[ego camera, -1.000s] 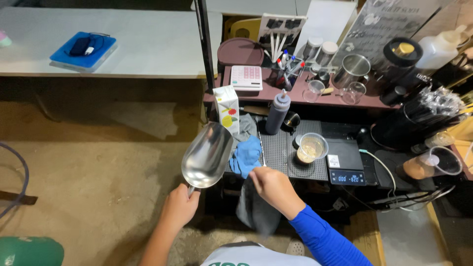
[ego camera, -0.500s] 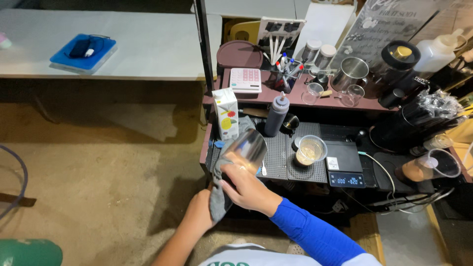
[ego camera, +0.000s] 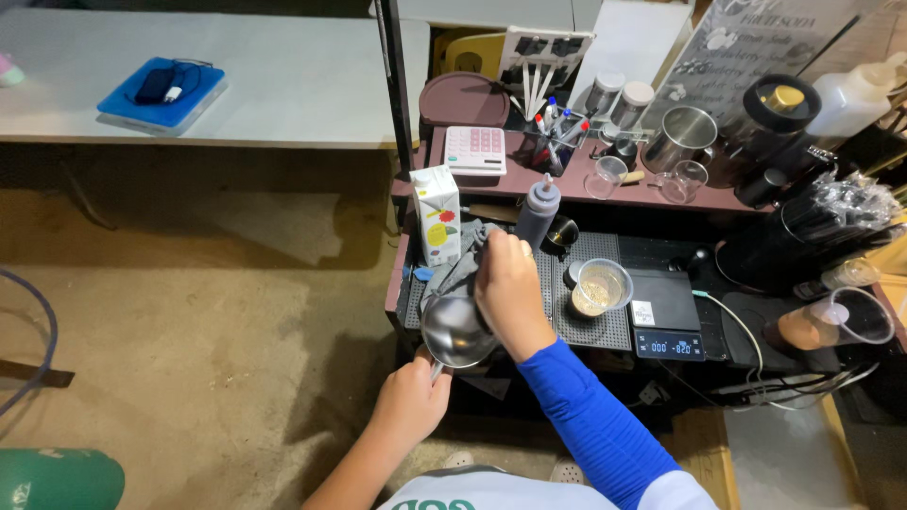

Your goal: The person scoops ice from a yellow cooler into a plastic cup using a metal scoop. They then add a dark liquid from a container and pour a white liquid from a carton into the cup. Finally, they stir the mixture with a spoon.

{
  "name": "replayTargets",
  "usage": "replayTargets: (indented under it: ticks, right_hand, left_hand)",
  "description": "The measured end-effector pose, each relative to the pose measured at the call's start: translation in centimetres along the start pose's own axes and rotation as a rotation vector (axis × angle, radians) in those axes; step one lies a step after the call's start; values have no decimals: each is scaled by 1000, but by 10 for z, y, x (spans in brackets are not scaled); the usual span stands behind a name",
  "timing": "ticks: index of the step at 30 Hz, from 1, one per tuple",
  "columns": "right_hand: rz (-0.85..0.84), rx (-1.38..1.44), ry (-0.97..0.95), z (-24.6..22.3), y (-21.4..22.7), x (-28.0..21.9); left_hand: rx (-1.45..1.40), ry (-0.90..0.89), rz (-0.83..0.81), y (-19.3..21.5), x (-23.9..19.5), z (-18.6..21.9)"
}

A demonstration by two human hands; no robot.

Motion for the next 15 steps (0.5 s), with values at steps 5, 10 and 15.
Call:
replayTargets:
  ticks: [5,10,15]
  right_hand:
    - [-119,102,263,-33,-1,-44]
    - [-112,107,139,-14,-2,-26]
    - [43,-144,70,9,-1,6]
  left_hand:
    - [133,-15,31,-3,0,-19]
    - [121,-56,88,-3,-3,-21]
    - [156,-26,65,-12,-15,-31]
Point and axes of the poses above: each hand's wrist, its own x-axis towards the middle knuckle, its own y-axis out of the back of the hand, z = x × y, the point moved 1 cm from there along x, towards the middle knuckle, and after that the axes turned 12 degrees about -y, right-handed, at the moved point
